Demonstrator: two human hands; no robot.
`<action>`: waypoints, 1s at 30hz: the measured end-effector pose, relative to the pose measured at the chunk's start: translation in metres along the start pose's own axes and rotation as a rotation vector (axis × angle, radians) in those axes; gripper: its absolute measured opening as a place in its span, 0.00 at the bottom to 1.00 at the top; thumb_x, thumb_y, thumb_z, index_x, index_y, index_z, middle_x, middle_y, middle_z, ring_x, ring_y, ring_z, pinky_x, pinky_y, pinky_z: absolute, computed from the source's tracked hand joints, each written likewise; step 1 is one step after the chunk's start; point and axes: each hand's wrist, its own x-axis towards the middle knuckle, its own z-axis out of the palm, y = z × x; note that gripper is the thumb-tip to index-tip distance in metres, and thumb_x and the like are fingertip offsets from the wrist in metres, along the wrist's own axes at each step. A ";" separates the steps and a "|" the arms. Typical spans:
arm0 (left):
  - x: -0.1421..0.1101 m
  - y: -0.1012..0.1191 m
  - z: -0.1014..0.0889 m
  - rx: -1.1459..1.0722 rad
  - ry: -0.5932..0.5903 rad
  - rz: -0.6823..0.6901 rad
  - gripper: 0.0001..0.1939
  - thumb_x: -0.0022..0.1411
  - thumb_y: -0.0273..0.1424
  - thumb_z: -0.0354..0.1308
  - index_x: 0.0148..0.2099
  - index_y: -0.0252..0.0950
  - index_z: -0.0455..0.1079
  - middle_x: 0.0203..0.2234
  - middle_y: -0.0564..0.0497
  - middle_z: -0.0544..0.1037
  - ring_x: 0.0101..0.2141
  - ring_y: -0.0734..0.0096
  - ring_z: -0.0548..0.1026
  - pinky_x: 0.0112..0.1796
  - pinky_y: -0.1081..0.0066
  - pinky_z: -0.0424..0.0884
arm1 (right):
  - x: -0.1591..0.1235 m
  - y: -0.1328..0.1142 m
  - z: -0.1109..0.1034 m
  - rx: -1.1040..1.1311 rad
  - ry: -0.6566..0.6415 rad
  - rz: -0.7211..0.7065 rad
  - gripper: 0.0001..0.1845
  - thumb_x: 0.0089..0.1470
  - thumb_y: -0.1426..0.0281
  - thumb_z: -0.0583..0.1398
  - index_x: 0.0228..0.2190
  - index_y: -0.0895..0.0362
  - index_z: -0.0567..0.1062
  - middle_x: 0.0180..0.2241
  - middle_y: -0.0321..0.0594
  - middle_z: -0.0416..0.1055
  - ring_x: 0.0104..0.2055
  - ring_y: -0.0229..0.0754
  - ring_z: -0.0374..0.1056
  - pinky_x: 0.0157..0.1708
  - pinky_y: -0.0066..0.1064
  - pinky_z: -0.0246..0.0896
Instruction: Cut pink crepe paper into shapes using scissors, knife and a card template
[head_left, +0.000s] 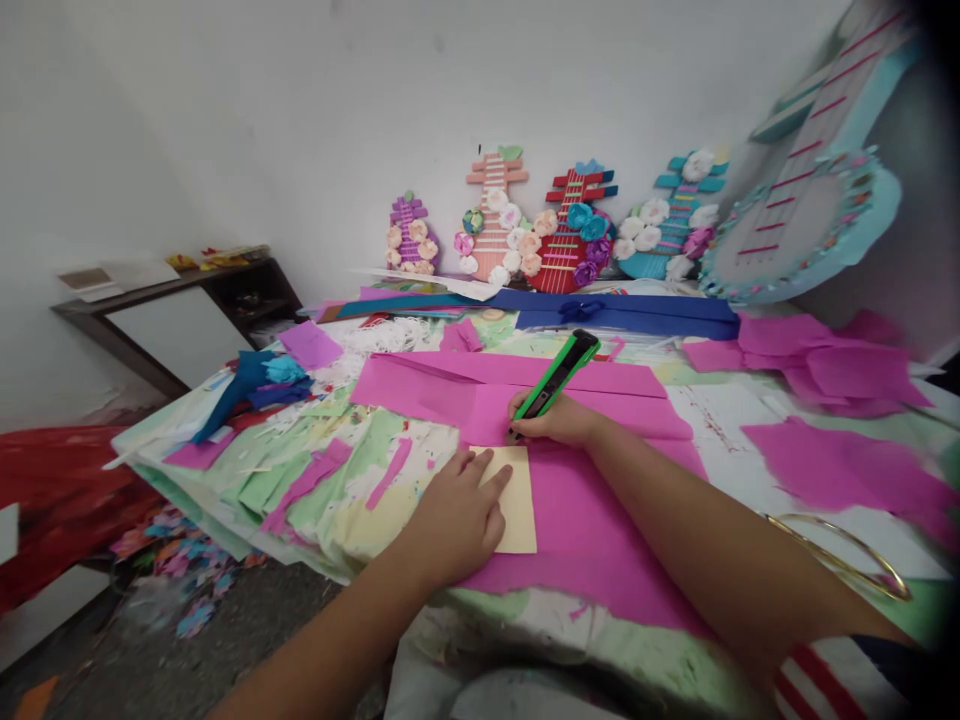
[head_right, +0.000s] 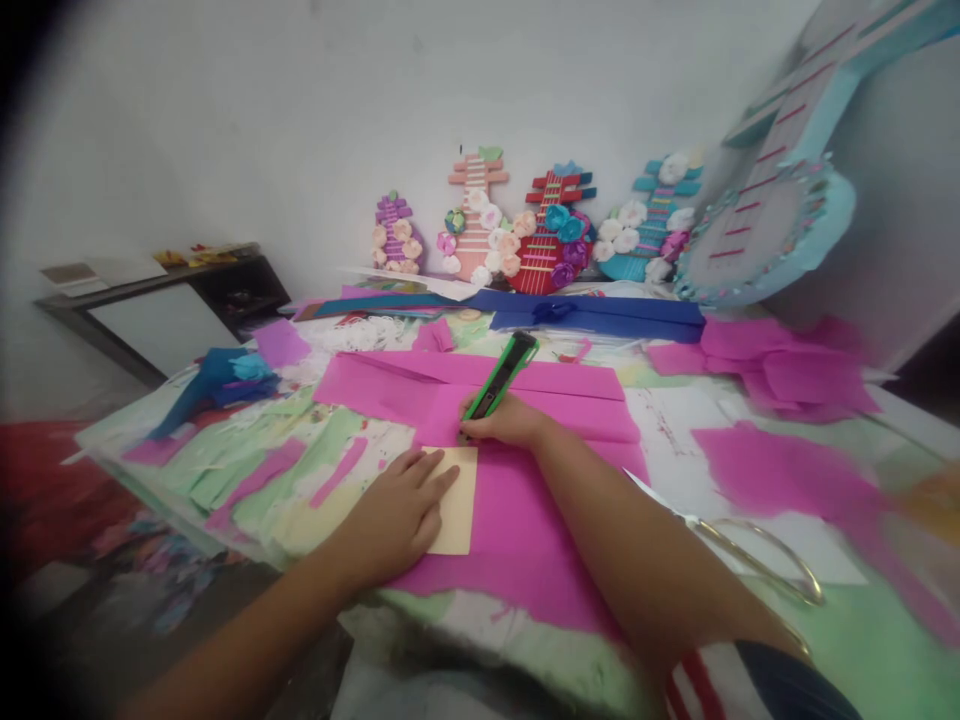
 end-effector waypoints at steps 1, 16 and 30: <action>0.000 0.000 0.000 0.002 0.000 -0.002 0.21 0.54 0.28 0.45 0.51 0.30 0.63 0.47 0.39 0.67 0.48 0.55 0.61 0.49 0.56 0.55 | 0.000 0.001 0.000 -0.009 -0.008 0.000 0.07 0.39 0.71 0.59 0.25 0.59 0.66 0.21 0.34 0.68 0.23 0.33 0.64 0.25 0.25 0.60; 0.016 0.005 -0.013 -0.071 -0.067 0.062 0.16 0.53 0.28 0.46 0.43 0.28 0.66 0.40 0.41 0.71 0.43 0.61 0.64 0.46 0.64 0.60 | -0.007 -0.020 0.002 -0.219 -0.104 -0.079 0.10 0.35 0.70 0.62 0.25 0.58 0.69 0.24 0.34 0.66 0.28 0.34 0.62 0.31 0.26 0.59; 0.016 -0.001 -0.004 -0.030 0.013 0.171 0.11 0.55 0.29 0.46 0.38 0.30 0.67 0.41 0.41 0.70 0.44 0.60 0.65 0.48 0.62 0.59 | -0.026 -0.009 0.008 -0.185 0.174 -0.020 0.11 0.38 0.64 0.61 0.25 0.58 0.69 0.26 0.34 0.67 0.30 0.35 0.64 0.33 0.27 0.61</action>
